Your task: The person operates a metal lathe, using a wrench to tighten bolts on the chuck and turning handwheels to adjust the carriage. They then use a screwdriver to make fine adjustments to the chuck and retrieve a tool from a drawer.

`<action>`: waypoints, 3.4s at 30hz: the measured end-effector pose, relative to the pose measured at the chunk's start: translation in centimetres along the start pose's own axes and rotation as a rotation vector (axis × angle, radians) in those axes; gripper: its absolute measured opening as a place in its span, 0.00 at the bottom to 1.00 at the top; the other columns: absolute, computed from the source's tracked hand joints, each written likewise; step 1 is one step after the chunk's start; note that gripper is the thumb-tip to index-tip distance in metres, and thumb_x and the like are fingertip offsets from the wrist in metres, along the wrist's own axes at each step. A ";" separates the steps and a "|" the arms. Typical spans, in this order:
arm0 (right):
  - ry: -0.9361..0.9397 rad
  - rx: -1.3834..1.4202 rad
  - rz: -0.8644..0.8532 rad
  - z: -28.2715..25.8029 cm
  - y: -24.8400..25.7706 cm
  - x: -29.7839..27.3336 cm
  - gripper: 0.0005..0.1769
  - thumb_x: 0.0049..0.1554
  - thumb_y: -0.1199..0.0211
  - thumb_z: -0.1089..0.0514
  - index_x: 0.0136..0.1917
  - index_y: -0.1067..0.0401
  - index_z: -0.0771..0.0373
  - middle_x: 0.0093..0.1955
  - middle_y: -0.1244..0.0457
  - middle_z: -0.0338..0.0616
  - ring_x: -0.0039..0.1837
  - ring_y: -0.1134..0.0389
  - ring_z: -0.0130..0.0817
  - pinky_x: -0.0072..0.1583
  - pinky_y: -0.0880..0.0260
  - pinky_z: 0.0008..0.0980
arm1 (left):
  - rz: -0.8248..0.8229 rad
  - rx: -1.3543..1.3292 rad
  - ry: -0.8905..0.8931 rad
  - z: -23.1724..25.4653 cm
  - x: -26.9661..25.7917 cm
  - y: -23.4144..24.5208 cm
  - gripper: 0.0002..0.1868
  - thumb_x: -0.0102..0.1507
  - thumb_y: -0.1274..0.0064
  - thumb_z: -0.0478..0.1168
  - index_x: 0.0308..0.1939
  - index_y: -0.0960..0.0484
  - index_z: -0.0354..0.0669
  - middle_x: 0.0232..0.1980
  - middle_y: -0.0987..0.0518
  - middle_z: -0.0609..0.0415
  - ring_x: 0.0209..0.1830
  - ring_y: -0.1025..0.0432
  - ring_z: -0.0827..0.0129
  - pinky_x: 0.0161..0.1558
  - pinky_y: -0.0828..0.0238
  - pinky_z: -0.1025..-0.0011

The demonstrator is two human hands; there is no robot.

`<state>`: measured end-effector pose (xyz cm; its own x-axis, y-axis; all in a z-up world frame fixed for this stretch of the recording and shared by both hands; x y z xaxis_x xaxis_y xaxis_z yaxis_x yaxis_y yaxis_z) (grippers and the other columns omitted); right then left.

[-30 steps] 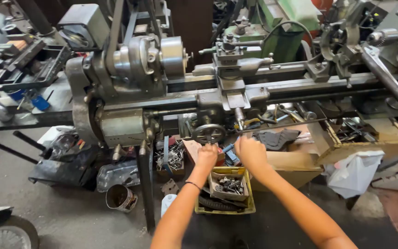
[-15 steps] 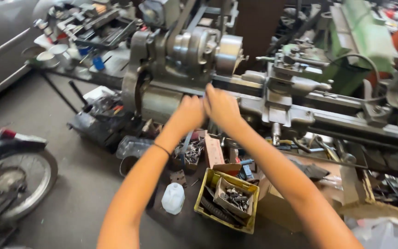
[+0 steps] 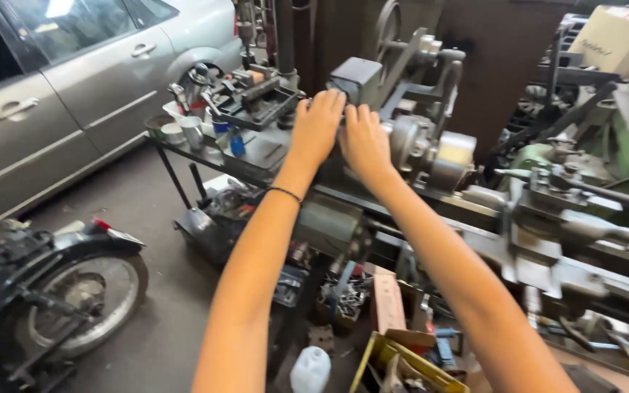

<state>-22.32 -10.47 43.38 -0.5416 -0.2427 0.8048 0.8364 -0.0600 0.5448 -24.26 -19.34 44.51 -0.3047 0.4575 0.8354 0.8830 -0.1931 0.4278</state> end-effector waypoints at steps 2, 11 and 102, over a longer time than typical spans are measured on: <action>-0.024 -0.032 0.025 -0.7 -1.3 1.0 0.21 0.50 0.35 0.46 0.52 0.36 0.54 0.45 0.42 0.38 0.47 0.34 0.37 0.43 0.26 0.32 | 0.025 0.015 -0.035 -0.7 -0.3 -2.3 0.19 0.66 0.59 0.40 0.60 0.27 0.48 0.60 0.26 0.53 0.62 0.34 0.64 0.56 0.38 0.57; -0.060 -0.479 0.230 0.1 -8.5 3.6 0.04 0.50 0.45 0.52 0.37 0.39 0.48 0.33 0.45 0.30 0.35 0.39 0.29 0.35 0.41 0.28 | 0.258 0.241 -0.392 -1.3 2.0 -8.0 0.12 0.62 0.62 0.35 0.44 0.24 0.38 0.44 0.29 0.40 0.40 0.37 0.51 0.46 0.37 0.52; -0.491 -0.378 0.143 0.0 -8.2 4.3 0.23 0.63 0.53 0.40 0.33 0.36 0.54 0.23 0.37 0.41 0.24 0.33 0.38 0.26 0.39 0.35 | 0.273 0.052 -0.420 -5.3 5.7 -4.1 0.10 0.60 0.55 0.41 0.45 0.29 0.51 0.37 0.32 0.62 0.35 0.38 0.70 0.37 0.42 0.73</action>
<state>-31.56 -11.06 42.38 -0.3225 0.1937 0.9265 0.8266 -0.4193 0.3754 -31.48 -20.54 49.32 0.1004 0.7086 0.6984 0.9303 -0.3157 0.1866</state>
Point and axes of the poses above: each hand's wrist, its own x-axis towards the middle knuckle, its own y-axis out of the back of the hand, z = x × y, the point moved 6 cm from there along x, towards the middle knuckle
